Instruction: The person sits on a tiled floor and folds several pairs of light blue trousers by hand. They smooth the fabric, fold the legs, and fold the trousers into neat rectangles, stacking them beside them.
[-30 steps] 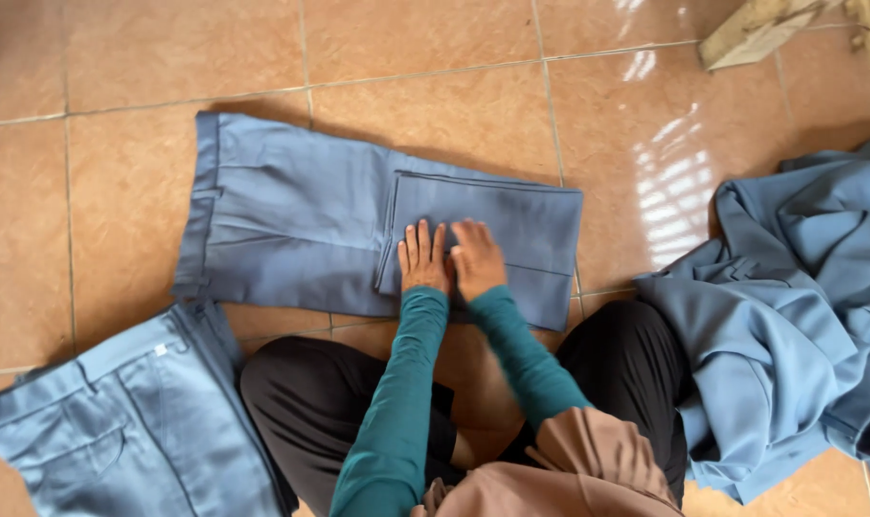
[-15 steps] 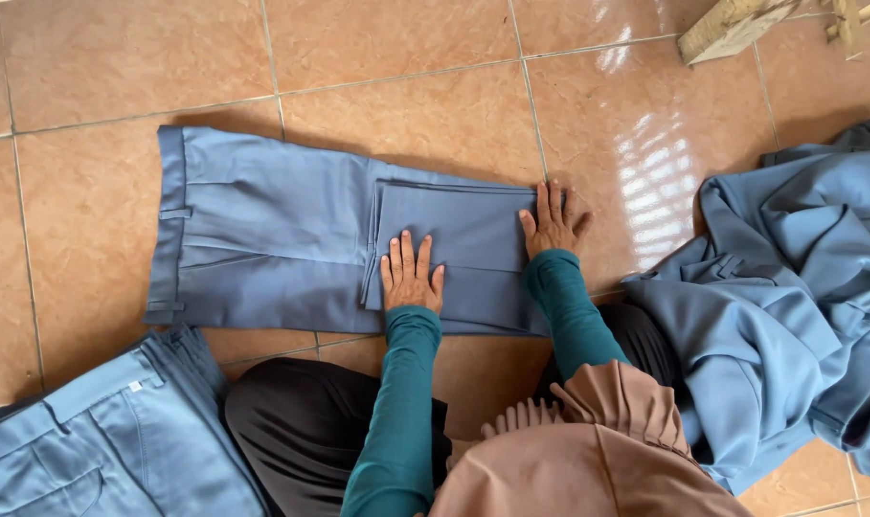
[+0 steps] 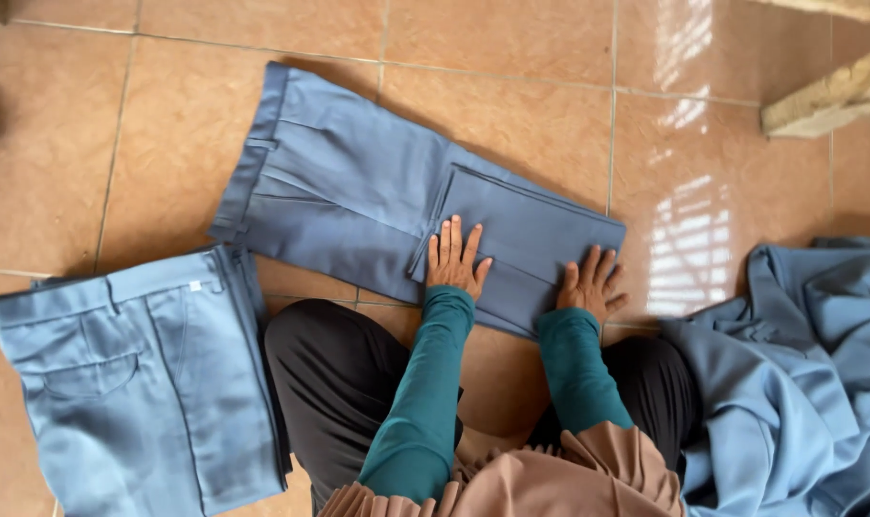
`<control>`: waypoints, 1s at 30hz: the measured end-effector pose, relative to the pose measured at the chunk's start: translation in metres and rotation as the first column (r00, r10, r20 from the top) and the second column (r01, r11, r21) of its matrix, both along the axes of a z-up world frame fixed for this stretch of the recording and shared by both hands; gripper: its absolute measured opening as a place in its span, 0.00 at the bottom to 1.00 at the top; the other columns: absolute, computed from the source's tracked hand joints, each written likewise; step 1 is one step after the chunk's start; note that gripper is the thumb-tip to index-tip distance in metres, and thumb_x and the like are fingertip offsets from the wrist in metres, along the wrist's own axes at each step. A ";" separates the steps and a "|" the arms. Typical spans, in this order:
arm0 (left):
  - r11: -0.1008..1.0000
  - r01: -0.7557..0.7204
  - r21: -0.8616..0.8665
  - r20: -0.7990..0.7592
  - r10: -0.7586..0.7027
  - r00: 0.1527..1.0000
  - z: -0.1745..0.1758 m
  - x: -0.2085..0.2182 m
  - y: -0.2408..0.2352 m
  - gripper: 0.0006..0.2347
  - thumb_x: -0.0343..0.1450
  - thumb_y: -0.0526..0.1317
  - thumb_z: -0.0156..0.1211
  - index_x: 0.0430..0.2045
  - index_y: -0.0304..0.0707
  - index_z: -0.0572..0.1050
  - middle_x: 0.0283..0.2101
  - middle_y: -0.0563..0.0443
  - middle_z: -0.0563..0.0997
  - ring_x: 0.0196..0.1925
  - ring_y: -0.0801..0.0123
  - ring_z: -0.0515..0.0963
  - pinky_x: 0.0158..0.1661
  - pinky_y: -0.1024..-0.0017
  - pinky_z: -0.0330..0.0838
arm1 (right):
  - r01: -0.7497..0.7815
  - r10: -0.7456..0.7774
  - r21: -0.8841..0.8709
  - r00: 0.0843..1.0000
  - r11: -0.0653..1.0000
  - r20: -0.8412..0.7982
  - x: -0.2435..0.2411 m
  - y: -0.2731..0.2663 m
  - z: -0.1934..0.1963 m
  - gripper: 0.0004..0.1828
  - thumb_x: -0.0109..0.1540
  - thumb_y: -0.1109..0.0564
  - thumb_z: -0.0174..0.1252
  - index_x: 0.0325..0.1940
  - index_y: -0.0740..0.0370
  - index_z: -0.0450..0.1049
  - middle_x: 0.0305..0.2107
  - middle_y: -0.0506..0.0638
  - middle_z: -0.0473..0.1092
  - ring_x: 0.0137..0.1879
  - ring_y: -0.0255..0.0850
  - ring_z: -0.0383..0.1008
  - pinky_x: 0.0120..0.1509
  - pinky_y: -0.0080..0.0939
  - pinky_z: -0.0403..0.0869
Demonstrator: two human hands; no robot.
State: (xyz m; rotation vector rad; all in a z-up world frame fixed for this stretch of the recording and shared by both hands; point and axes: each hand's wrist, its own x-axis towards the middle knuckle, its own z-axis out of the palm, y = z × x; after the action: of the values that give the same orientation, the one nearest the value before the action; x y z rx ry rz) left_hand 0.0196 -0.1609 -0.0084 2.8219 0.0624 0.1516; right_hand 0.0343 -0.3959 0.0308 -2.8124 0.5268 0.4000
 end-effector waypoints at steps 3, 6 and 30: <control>0.997 -0.058 0.048 0.047 0.056 0.997 -0.001 -0.013 0.009 0.30 0.76 0.62 0.36 0.75 0.61 0.43 0.79 0.42 0.43 0.80 0.52 0.40 0.73 0.45 0.33 | 0.013 -0.013 -0.017 1.000 1.000 0.018 0.001 -0.021 -0.028 0.38 0.69 0.22 0.17 0.81 0.28 0.28 0.78 0.36 0.21 0.83 0.46 0.18 0.80 0.73 0.27; 0.990 -0.130 0.061 0.072 0.125 0.990 -0.012 -0.026 0.020 0.31 0.76 0.61 0.38 0.75 0.60 0.44 0.78 0.41 0.43 0.80 0.51 0.41 0.73 0.46 0.35 | 0.040 -0.040 0.004 0.999 0.999 0.016 0.002 -0.046 -0.056 0.35 0.69 0.22 0.15 0.80 0.22 0.30 0.78 0.35 0.24 0.83 0.40 0.19 0.82 0.68 0.29; 0.916 0.030 -0.401 -0.197 -0.118 0.973 -0.035 -0.075 -0.078 0.27 0.77 0.62 0.36 0.72 0.60 0.54 0.78 0.46 0.47 0.79 0.54 0.48 0.74 0.56 0.45 | 0.205 -0.502 0.853 0.861 0.481 0.076 -0.083 -0.072 0.191 0.39 0.68 0.42 0.63 0.78 0.47 0.54 0.68 0.62 0.58 0.72 0.55 0.60 0.75 0.58 0.62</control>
State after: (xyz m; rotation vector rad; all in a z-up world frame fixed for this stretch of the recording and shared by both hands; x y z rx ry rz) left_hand -0.0553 -0.2392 -0.0429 2.4177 0.0300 -0.1715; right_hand -0.0484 -0.4675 0.2216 -1.7111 0.6246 0.0447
